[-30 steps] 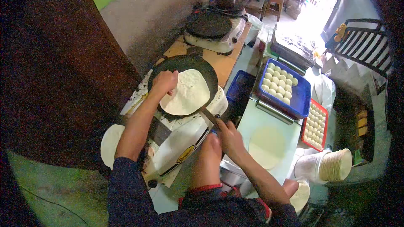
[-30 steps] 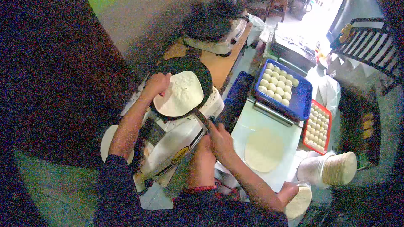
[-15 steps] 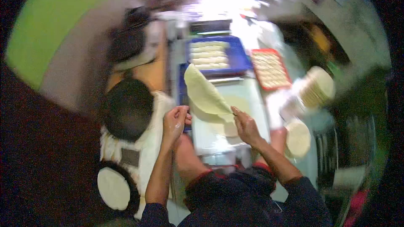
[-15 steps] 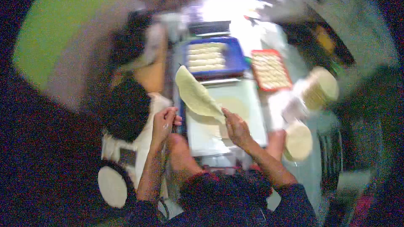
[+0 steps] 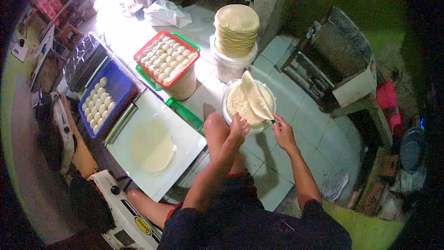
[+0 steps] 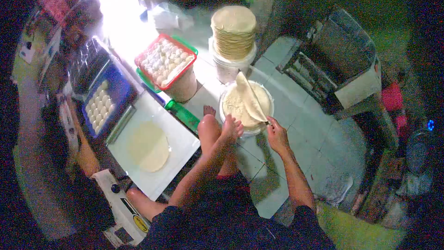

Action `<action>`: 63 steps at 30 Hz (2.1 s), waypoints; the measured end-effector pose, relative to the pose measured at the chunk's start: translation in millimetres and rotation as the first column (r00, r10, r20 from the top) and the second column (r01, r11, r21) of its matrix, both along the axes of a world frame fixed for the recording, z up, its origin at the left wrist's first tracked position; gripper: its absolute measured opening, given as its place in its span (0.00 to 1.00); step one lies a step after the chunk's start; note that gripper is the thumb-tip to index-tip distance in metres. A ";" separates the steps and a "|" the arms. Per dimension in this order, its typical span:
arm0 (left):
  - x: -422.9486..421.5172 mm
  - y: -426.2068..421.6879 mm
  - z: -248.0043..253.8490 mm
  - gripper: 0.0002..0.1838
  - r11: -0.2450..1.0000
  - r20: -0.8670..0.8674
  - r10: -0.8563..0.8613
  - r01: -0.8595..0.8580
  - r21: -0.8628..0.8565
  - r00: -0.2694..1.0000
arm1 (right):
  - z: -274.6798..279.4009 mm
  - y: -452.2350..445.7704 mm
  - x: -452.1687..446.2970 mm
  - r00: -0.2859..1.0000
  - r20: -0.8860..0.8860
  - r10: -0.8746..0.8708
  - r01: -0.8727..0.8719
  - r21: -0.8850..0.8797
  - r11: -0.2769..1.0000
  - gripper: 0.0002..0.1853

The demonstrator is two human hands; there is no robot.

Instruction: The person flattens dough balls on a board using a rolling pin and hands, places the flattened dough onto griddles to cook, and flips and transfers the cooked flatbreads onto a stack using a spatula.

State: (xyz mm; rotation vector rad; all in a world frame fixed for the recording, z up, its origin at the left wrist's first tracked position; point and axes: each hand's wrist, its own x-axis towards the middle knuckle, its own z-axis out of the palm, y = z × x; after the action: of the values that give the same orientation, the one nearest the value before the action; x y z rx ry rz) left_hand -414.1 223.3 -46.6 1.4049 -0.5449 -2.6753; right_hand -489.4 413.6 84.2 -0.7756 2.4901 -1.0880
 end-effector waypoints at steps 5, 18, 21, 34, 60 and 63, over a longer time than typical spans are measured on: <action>-20.4 -1.4 -29.2 0.34 0.977 0.101 0.212 -0.211 -0.020 0.972 | -15.1 15.8 -30.9 0.776 0.631 0.021 0.065 -0.113 0.991 0.21; -5.6 30.0 -11.0 0.37 -0.427 0.600 -0.121 0.505 -0.750 0.790 | -129.9 27.0 -48.4 0.997 -0.071 -0.015 0.019 0.066 0.998 0.12; -8.3 31.8 -22.4 0.40 -0.618 0.900 -0.212 0.661 -0.425 0.381 | -148.3 24.0 -53.1 0.954 0.219 -0.202 0.197 0.046 0.979 0.11; 149.6 -80.9 136.5 0.22 -0.185 0.337 -0.026 0.326 -0.927 0.941 | -169.1 -3.6 7.5 0.932 -0.035 -0.360 0.354 -0.123 0.927 0.11; 375.4 -381.0 311.8 0.19 -0.677 0.137 0.644 0.644 -0.356 0.753 | -77.1 -470.7 246.7 0.450 -0.322 0.833 -0.893 -0.181 0.413 0.08; 378.7 -331.1 263.5 0.17 -0.401 0.356 0.449 0.541 -0.739 0.820 | -89.8 -503.4 282.9 0.195 -0.374 0.907 -0.979 -0.129 0.157 0.07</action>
State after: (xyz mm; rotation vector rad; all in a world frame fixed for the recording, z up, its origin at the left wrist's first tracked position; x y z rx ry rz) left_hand -35.4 -107.8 216.9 1.1392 -2.2340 -0.3154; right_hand -206.6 -89.8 -5.6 -2.2580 1.2092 -0.8587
